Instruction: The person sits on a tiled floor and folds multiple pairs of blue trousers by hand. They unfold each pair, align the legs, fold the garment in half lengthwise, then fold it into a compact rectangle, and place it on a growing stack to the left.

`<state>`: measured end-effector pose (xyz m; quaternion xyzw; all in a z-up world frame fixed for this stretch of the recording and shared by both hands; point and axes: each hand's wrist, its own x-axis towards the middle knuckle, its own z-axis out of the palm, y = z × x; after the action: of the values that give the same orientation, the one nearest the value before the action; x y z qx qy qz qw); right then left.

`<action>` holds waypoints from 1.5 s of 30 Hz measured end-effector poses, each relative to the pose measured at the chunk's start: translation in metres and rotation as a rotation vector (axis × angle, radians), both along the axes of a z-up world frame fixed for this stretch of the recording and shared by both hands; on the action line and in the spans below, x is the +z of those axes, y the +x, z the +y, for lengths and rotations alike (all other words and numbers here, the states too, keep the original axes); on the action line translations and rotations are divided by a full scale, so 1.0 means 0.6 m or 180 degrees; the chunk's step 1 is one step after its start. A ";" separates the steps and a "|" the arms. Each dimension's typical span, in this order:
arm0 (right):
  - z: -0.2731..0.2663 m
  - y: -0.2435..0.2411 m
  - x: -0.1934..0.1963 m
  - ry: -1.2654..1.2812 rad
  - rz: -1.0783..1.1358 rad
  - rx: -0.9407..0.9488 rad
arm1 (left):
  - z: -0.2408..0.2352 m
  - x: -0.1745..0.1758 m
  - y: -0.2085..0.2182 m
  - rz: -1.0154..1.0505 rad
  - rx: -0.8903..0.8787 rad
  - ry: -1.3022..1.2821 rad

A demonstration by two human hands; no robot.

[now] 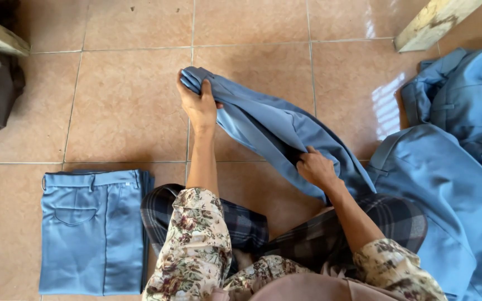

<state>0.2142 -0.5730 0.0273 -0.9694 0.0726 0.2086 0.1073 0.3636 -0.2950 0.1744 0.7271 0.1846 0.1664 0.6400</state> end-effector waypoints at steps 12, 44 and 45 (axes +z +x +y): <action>-0.038 -0.013 -0.127 -0.0762 -0.0856 0.0790 | 0.069 -0.015 0.015 -0.0123 0.0302 -0.0089; 0.077 0.026 -0.170 0.0525 -0.2824 0.0954 | -0.052 -0.193 -0.231 0.3322 -0.2233 -0.2040; 0.087 0.013 -0.153 0.0491 -0.2807 0.0942 | -0.074 -0.182 -0.228 0.3337 -0.2265 -0.2058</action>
<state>0.2220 -0.5207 -0.0644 -0.9546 -0.1346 -0.2052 0.1687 0.2269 -0.3392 0.0654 0.5013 0.2596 -0.4875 0.6661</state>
